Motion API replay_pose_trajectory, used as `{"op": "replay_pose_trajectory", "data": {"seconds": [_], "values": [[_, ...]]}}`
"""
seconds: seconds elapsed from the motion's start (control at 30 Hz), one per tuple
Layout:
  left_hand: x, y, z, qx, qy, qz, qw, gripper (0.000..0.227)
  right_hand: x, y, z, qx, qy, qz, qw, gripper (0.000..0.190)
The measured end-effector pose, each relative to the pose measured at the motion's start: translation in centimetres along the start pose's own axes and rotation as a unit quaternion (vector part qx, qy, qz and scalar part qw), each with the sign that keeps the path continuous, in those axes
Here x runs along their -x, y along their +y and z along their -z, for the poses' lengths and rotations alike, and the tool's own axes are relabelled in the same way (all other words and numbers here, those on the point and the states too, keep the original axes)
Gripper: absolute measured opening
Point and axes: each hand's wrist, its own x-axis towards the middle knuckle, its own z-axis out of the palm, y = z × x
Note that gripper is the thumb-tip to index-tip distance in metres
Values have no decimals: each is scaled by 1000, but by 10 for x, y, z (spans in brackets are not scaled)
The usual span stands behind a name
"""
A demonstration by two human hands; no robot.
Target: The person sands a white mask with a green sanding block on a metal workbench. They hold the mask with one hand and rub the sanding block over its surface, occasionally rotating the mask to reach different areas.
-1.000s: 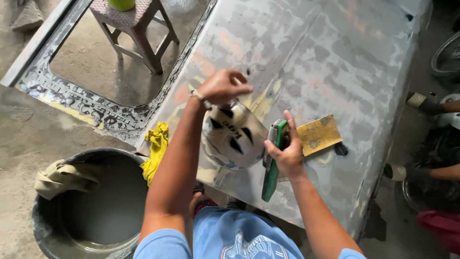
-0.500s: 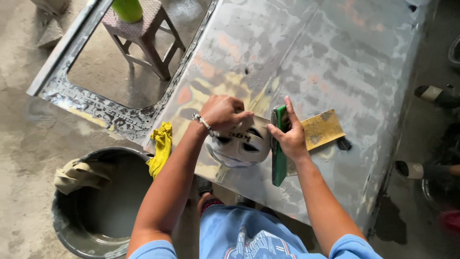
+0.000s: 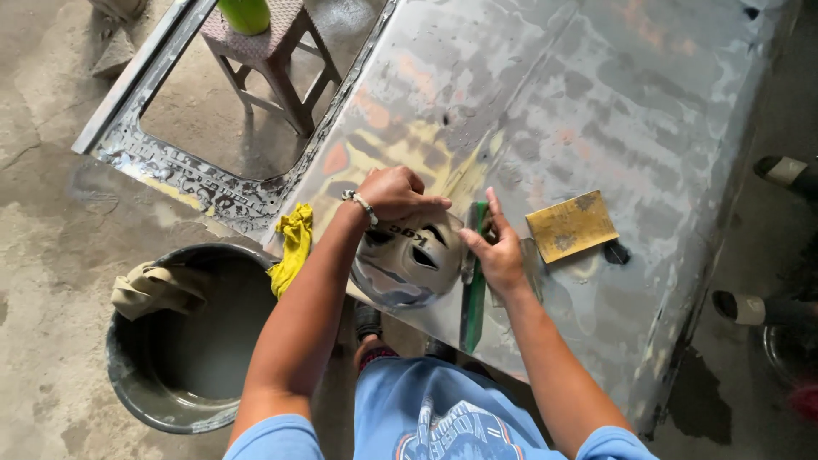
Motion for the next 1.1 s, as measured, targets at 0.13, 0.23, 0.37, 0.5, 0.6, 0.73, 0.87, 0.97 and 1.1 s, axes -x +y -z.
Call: {"op": "replay_pose_trajectory", "data": {"seconds": [0.13,0.23,0.37,0.5,0.6,0.73,0.87,0.97,1.1], "values": [[-35,-36,-20,-3,89,13,996,69,12,-3,-9,37,-11,8,999,94],[-80,-71,-43,100,35,40,994,64,23,-21,-8,234,-9,66,970,96],[-100,-58,-50,93,-14,-62,994,38,36,-47,-2,394,-26,73,916,89],[-136,-33,-86,44,-36,-138,989,37,4,-58,-6,452,15,58,890,80],[-127,-23,-97,47,-42,-143,988,35,-12,-66,-18,454,53,63,887,79],[-138,-32,-86,31,-27,-143,989,32,10,-58,-2,416,-15,53,908,81],[-139,-16,-109,36,-34,-155,987,29,9,-69,5,457,-4,-36,888,79],[-141,-18,-105,28,-29,-156,987,27,5,-63,6,444,-34,8,895,79],[-138,-15,-109,29,-24,-155,987,25,-1,-98,-5,474,-34,-79,876,78]]}}
